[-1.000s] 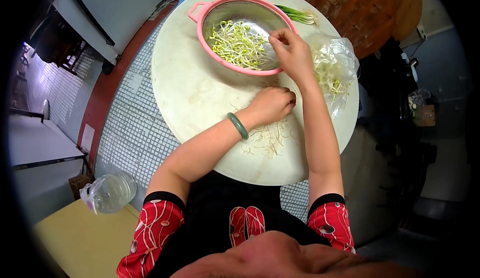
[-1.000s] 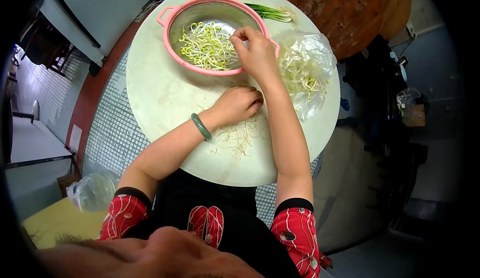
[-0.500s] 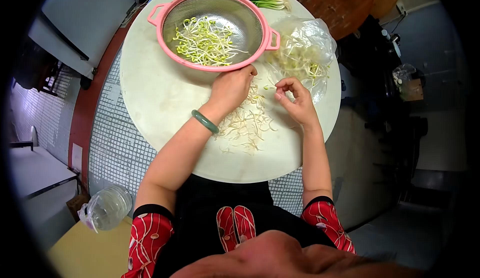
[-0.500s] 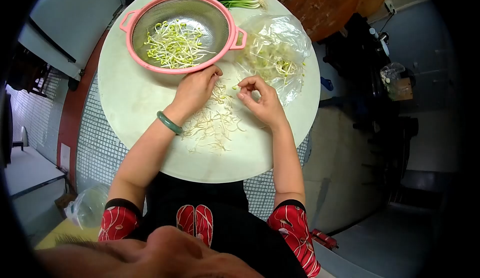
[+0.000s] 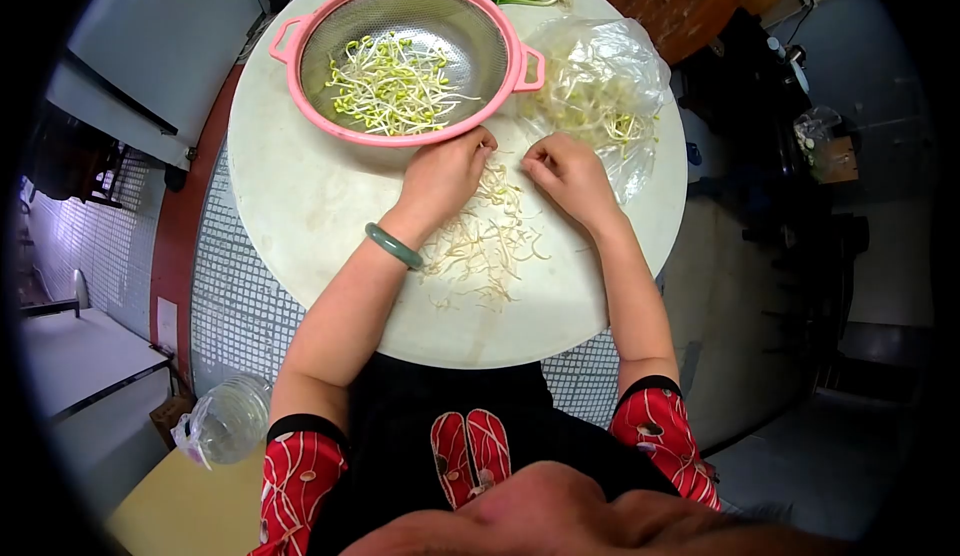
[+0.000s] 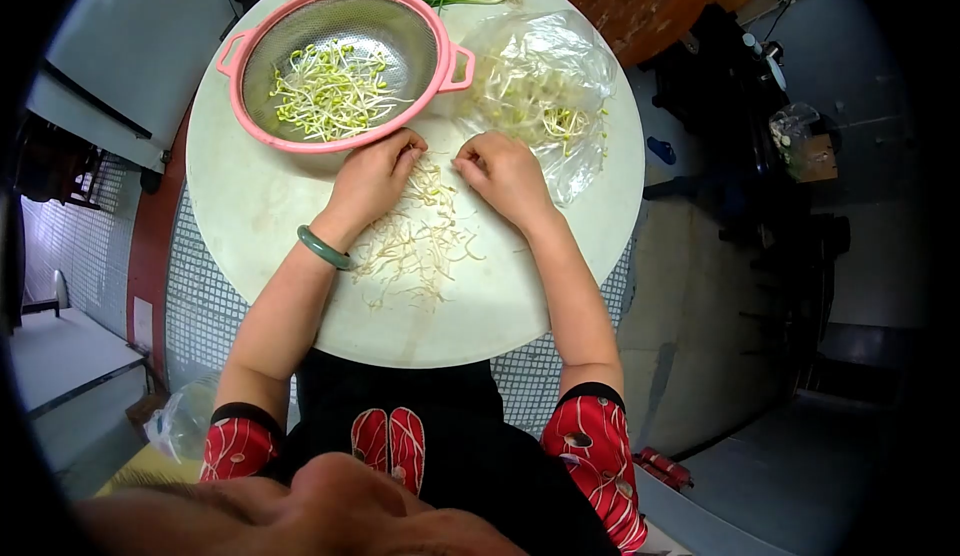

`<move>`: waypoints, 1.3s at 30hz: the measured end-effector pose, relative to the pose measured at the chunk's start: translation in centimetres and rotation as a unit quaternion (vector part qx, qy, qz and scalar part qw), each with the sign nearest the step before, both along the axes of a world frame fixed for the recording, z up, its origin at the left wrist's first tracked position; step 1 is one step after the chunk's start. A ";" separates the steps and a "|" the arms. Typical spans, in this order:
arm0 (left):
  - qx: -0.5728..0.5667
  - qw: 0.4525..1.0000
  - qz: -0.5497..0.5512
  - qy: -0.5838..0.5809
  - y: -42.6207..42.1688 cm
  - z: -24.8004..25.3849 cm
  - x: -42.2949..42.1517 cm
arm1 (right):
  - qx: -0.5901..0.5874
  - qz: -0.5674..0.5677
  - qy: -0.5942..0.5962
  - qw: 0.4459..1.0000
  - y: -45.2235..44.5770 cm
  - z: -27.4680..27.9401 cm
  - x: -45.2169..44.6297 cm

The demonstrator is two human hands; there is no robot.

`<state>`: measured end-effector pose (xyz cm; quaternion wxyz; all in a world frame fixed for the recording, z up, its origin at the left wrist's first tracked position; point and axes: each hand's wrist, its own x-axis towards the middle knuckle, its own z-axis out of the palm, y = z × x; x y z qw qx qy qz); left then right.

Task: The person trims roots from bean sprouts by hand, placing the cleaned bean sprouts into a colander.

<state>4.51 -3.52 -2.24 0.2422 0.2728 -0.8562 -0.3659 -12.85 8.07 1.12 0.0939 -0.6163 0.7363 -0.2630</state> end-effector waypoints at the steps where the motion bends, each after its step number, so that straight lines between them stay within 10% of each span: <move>1: -0.008 1.000 0.001 0.007 -0.2 -0.1 -0.1 | -0.023 -0.025 -0.049 0.998 -0.5 0.7 0.0; 12: -0.008 0.999 -0.030 0.034 -0.7 -0.6 0.0 | -0.186 0.001 -0.051 0.981 -7.4 6.7 3.5; 17: 0.025 0.999 -0.022 0.012 -0.4 -0.5 0.0 | 0.075 -0.030 -0.093 0.992 -0.5 1.4 3.0; 36: 0.059 0.998 -0.022 0.006 -0.7 -0.6 0.0 | 0.103 0.071 -0.030 0.992 0.9 0.4 2.6; 39: 0.096 0.995 -0.034 0.008 -0.5 0.4 0.2 | 0.133 -0.051 -0.252 0.957 1.0 1.3 2.9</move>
